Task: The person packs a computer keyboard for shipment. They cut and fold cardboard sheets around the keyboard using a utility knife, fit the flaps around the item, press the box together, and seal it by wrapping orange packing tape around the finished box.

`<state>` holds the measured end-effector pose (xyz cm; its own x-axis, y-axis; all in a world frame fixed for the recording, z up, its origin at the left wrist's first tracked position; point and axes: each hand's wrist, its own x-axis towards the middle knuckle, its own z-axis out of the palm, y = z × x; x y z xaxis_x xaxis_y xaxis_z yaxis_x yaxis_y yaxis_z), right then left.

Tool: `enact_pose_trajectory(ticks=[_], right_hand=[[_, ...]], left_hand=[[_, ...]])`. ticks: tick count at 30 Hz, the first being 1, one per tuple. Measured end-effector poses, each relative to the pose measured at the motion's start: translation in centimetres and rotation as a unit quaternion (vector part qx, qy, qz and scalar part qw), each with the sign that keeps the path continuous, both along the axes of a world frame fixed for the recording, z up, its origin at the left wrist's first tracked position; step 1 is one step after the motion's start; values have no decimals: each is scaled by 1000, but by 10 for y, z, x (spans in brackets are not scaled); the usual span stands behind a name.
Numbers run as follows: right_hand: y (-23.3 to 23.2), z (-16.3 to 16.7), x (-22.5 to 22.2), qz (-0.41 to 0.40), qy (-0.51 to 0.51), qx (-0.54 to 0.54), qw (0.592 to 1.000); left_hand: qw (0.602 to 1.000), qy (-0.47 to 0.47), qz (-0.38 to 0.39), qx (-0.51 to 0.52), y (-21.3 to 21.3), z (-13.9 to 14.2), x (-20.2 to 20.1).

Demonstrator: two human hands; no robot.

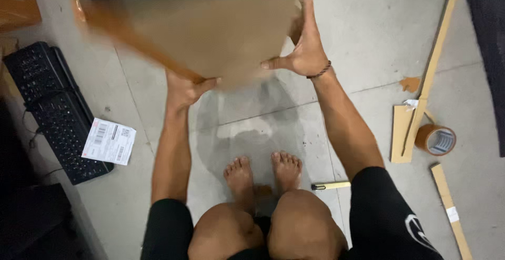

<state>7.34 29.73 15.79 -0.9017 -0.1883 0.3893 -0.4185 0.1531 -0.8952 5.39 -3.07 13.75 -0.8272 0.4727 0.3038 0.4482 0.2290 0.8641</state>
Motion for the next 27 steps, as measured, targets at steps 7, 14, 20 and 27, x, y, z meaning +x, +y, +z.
enact_pose_trajectory(ticks=[7,14,20,27], right_hand=[[-5,-51,-13,-36,141,49,988],[-19,-121,45,-70,59,135,987],[-28,-171,58,-54,-12,184,981],[-20,-188,70,-27,-37,241,969]], left_hand=[[983,174,-18,50,15,-40,1],[993,-32,21,108,9,-105,33],[922,-356,79,130,-3,-130,63],[913,-345,94,196,-10,-170,77]])
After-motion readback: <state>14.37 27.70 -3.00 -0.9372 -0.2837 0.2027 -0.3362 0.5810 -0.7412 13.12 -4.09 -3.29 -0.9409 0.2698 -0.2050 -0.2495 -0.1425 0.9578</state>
